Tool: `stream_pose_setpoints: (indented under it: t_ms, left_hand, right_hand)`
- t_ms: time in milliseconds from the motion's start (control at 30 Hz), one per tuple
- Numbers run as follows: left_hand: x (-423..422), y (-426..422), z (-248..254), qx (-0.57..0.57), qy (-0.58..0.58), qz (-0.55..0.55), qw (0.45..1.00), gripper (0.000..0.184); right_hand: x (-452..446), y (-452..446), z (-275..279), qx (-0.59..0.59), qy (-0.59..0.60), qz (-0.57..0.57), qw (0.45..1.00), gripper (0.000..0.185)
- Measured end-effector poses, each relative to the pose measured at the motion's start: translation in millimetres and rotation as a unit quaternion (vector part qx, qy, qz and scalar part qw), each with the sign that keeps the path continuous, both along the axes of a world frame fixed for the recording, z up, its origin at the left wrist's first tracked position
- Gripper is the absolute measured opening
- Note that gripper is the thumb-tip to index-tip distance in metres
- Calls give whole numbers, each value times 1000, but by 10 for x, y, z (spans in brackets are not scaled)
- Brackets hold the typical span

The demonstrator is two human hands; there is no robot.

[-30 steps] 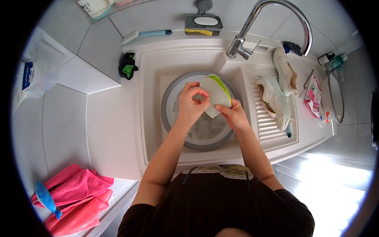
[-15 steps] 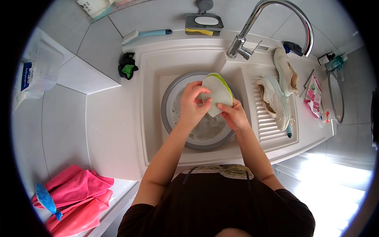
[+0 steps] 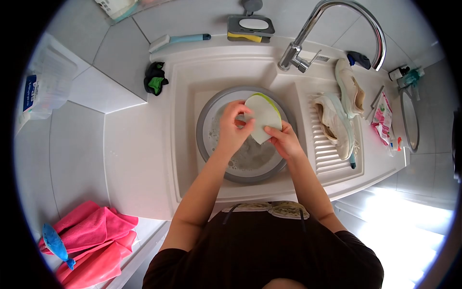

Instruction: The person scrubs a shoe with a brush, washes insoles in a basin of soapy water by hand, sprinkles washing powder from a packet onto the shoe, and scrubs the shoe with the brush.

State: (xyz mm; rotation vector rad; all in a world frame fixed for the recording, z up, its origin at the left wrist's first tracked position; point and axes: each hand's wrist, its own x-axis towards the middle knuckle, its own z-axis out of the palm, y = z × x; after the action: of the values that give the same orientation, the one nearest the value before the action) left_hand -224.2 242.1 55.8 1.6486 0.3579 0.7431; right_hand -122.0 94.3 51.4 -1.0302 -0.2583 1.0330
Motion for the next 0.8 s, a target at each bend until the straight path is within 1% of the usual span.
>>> stream_pose_setpoints:
  t_ms: [33, 67, 100, 133, 167, 200, 233, 267, 300, 333, 367, 400, 433, 467, 500, 533, 567, 600, 667, 700, 767, 800]
  left_hand:
    - [16, 13, -112, -2, 3, -1, 1000, 43]
    - [37, 23, -233, -27, 16, 30, 999, 50]
    - [47, 34, -347, -51, 29, 63, 996, 58]
    - [30, 61, -428, -52, 31, 63, 996, 58]
    - [1, 102, -510, -175, 159, -13, 972, 62]
    - [-21, 135, -617, -292, 279, -86, 911, 67]
    - [-41, 124, -920, -293, 278, -82, 911, 67]
    - [-66, 97, -1349, -325, 279, -91, 899, 69]
    - [-93, 79, -1582, -356, 280, -101, 886, 71]
    - [-110, 45, -1605, -358, 283, -100, 884, 71]
    - [-106, -15, -1633, -352, 315, -70, 879, 68]
    - [-102, -54, -1661, -345, 346, -40, 872, 66]
    - [-111, -71, -1805, -348, 350, -41, 869, 66]
    - [-104, -77, -1945, -271, 381, -32, 883, 66]
    - [-87, -77, -1998, -191, 408, -23, 892, 65]
    - [-77, -80, -2046, -193, 410, -24, 891, 65]
    - [-67, -81, -2092, -116, 437, 0, 892, 64]
    - [-58, -82, -2077, -38, 460, 25, 887, 63]
    - [-26, -78, -2041, -21, 484, 26, 874, 62]
    - [-5, -81, -1994, -2, 506, 27, 862, 61]
    - [29, -98, -1899, 9, 524, 23, 851, 60]
    - [54, -109, -1862, 22, 540, 21, 841, 59]
  right_hand:
    - [29, 12, -78, -50, -12, 18, 999, 24]
    - [45, 10, -176, -99, -23, 35, 994, 26]
    - [62, -6, -320, -101, -20, 34, 994, 26]
    - [91, -17, -490, -168, -41, 81, 982, 28]
    - [127, -20, -660, -234, -61, 129, 962, 29]
    - [140, -23, -788, -234, -62, 133, 961, 29]
    - [138, -35, -899, -256, -77, 169, 949, 37]
    - [145, -24, -1013, -276, -92, 205, 934, 45]
    - [144, -7, -1153, -276, -91, 208, 934, 45]
    - [116, -7, -1279, -301, -116, 186, 928, 55]
    - [100, -23, -1401, -328, -139, 163, 920, 65]
    - [95, -23, -1468, -331, -135, 165, 919, 65]
    - [90, -13, -1518, -340, -172, 163, 910, 71]
    - [93, 0, -1568, -349, -210, 160, 899, 77]
    - [109, 25, -1621, -352, -207, 161, 899, 77]
    - [124, 60, -1672, -371, -231, 159, 885, 80]
    - [127, 86, -1719, -390, -254, 158, 871, 84]
    - [105, 113, -1713, -391, -252, 160, 871, 84]
    - [90, 171, -1690, -457, -215, 107, 856, 85]
    - [101, 171, -1735, -458, -215, 109, 856, 85]
    - [110, 170, -1830, -516, -281, 114, 801, 85]
    - [97, 168, -1900, -517, -281, 115, 800, 85]
